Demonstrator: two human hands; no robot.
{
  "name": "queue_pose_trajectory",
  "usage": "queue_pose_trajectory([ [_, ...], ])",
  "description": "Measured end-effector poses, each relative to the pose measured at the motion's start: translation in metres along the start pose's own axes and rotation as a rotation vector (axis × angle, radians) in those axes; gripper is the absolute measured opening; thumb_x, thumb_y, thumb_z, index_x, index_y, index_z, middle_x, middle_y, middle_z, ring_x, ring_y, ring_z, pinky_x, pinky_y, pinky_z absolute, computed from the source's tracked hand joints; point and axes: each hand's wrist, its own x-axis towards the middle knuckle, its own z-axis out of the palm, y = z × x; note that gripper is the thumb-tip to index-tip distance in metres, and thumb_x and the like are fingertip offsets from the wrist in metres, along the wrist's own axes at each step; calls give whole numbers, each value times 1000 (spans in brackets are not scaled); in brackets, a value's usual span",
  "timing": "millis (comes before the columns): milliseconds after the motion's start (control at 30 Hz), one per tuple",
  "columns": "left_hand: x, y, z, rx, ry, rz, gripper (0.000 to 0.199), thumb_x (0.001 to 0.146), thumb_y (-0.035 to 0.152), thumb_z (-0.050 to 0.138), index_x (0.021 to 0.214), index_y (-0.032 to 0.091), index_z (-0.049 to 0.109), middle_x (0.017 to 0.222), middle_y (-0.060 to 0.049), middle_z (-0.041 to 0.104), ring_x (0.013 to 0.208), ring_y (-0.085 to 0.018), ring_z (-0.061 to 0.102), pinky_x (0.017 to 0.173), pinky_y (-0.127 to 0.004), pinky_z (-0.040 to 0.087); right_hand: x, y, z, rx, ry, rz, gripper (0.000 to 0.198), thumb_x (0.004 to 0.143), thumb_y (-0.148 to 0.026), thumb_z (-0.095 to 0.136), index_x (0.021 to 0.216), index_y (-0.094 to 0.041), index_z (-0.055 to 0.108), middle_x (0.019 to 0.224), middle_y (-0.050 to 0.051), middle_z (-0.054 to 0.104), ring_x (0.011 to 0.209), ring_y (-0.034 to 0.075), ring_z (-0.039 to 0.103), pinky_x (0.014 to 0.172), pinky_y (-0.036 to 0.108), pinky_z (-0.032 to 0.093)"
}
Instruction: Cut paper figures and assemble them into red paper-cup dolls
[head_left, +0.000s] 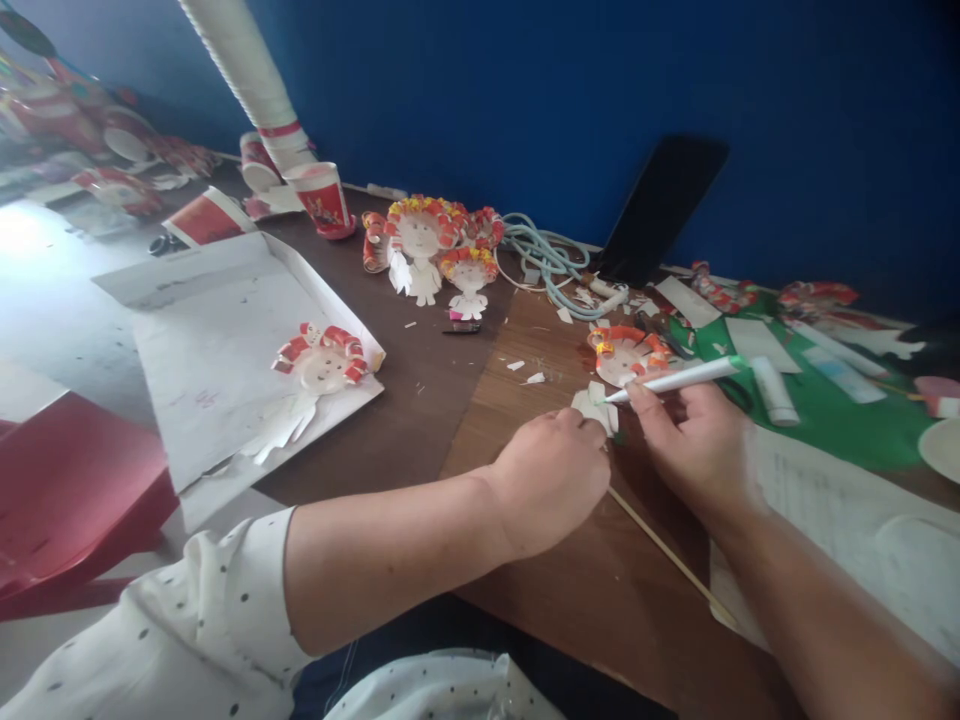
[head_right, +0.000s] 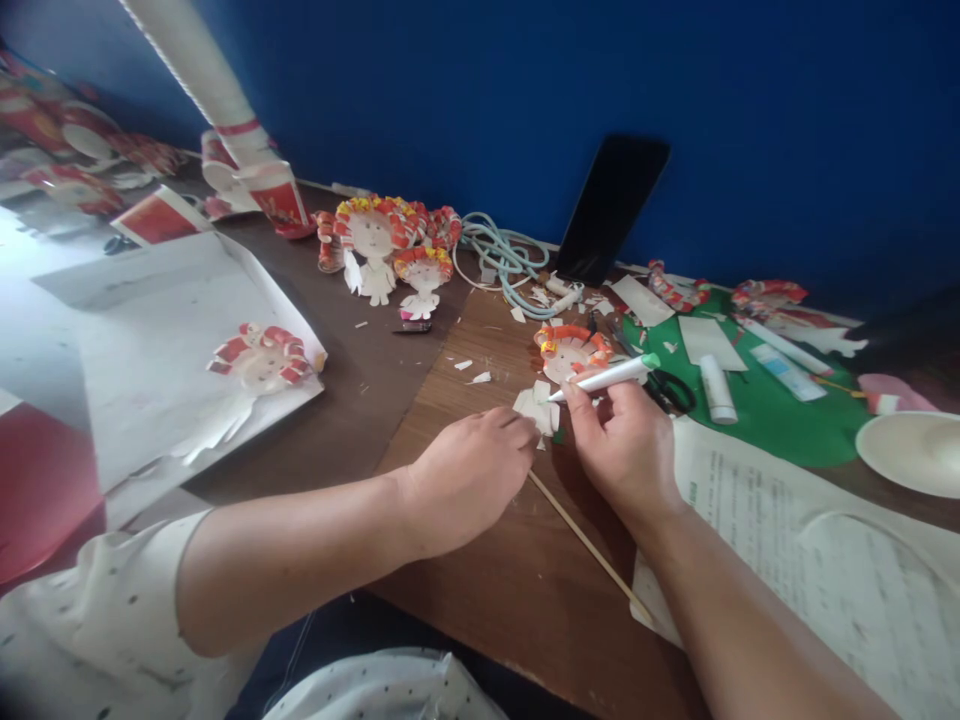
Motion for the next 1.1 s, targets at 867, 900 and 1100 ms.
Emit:
queue_pose_trajectory([
  [867, 0, 0, -1, 8, -22, -4, 18, 84, 14, 49, 84, 12, 67, 92, -11, 60, 88, -23, 55, 72, -33, 47, 0, -2, -1, -67, -2, -3, 30, 83, -46, 57, 94, -20, 67, 77, 5, 69, 61, 18, 61, 62, 28, 46],
  [900, 0, 0, -2, 5, -24, -4, 18, 84, 14, 48, 84, 11, 67, 92, -11, 60, 88, -22, 55, 72, -33, 47, 0, -2, -1, -71, 2, -6, 30, 83, -47, 57, 94, -20, 67, 76, 5, 69, 61, 18, 61, 61, 28, 46],
  [1100, 0, 0, -1, 10, -16, -13, 19, 84, 13, 47, 84, 11, 66, 91, -11, 59, 88, -22, 55, 72, -32, 47, 0, -4, -1, -56, 16, -16, 28, 83, -45, 58, 93, -20, 66, 82, 6, 70, 63, 17, 62, 61, 28, 46],
])
